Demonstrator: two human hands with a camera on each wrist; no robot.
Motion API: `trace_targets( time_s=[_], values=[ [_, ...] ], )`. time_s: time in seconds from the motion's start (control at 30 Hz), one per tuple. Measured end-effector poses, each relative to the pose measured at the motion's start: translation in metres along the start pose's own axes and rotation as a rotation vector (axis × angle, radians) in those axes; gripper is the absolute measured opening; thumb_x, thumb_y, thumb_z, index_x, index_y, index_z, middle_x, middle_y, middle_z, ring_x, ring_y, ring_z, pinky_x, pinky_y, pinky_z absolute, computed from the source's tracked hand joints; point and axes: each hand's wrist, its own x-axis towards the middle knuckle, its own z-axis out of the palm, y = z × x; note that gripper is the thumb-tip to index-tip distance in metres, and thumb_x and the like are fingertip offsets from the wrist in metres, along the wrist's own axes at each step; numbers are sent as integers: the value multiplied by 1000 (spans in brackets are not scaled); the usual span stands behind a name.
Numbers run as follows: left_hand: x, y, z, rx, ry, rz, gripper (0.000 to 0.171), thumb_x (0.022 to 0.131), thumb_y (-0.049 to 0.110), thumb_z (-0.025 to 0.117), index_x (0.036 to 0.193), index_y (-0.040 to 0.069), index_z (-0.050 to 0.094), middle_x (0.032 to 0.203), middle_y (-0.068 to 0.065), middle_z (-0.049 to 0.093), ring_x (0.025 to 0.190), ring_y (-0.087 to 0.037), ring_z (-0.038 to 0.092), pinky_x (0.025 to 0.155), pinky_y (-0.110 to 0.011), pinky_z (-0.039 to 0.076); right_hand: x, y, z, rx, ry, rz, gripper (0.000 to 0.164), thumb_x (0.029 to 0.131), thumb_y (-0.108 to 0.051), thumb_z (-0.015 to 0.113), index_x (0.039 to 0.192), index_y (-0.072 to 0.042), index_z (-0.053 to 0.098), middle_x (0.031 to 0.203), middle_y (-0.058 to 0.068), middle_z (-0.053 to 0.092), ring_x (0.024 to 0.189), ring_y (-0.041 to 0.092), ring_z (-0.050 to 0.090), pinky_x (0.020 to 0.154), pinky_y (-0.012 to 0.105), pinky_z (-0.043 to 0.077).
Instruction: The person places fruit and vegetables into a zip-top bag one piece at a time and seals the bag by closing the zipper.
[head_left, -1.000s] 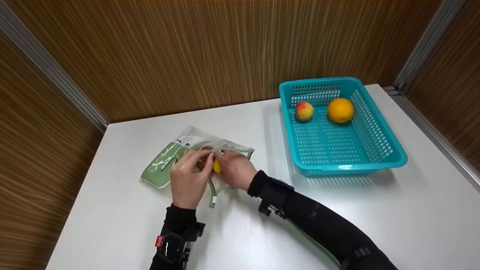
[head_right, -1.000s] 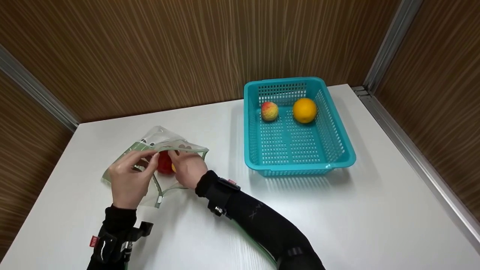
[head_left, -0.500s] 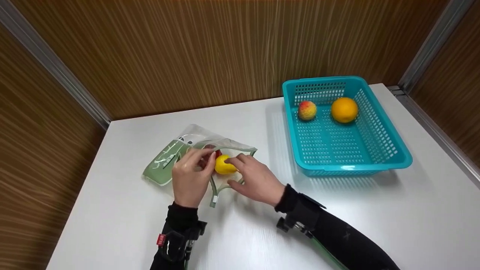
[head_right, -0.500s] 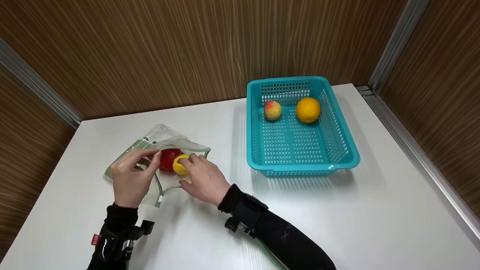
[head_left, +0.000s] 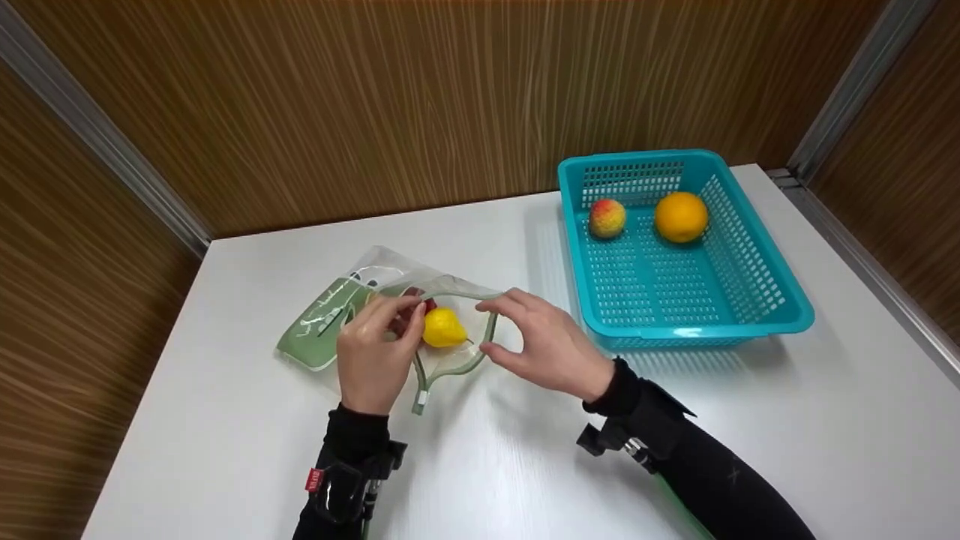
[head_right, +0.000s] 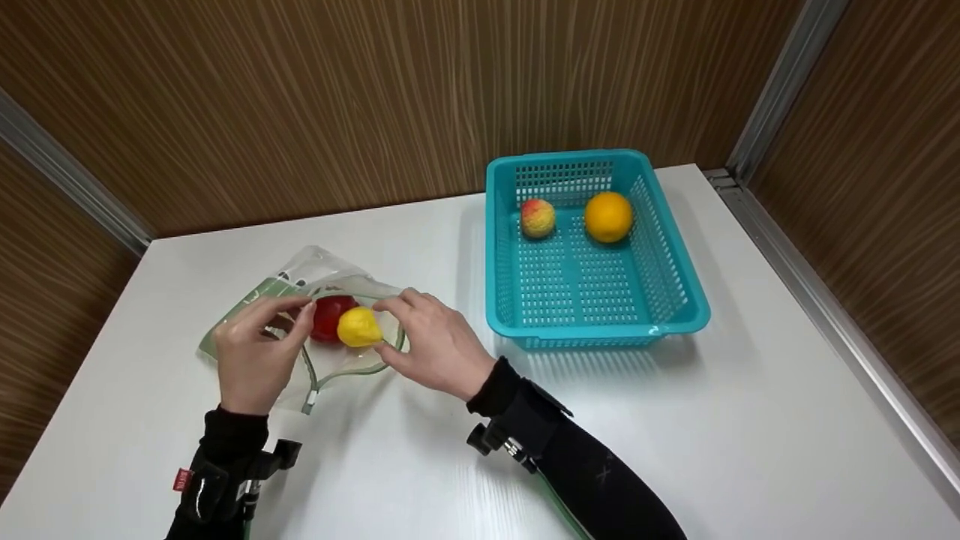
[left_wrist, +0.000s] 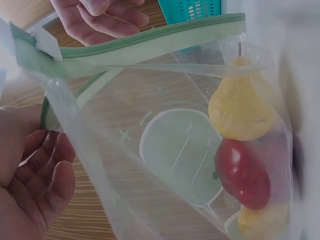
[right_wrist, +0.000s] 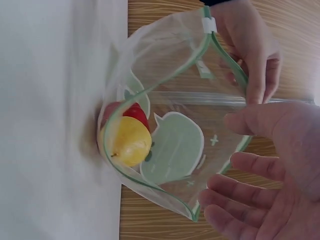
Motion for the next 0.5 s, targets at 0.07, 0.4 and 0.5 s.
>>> trace_targets(
  time_s=[0.07,0.4,0.5],
  values=[
    [0,0,1,3,2,-3,11,82,15,74,90,7,74,77,-4,70,61,-10,61,56,-26,54,-1,0,-3,21,1,9,42,84,-33,71,121,-20,59,111,0,65,99,15,62,88,30,55],
    [-1,-1,-1,7,-3,-5,11,82,15,73,90,7,73,77,-5,69,62,-11,61,56,-26,54,-1,1,-15,76,46,-4,44,83,-31,72,124,-18,58,114,1,64,102,13,60,91,32,55],
    [0,0,0,0,-3,-1,11,82,15,73,90,7,73,76,-5,69,61,-11,61,56,-26,54,-1,4,-23,91,68,1,43,84,-31,72,123,-18,59,115,0,64,102,12,59,88,32,54]
  ],
)
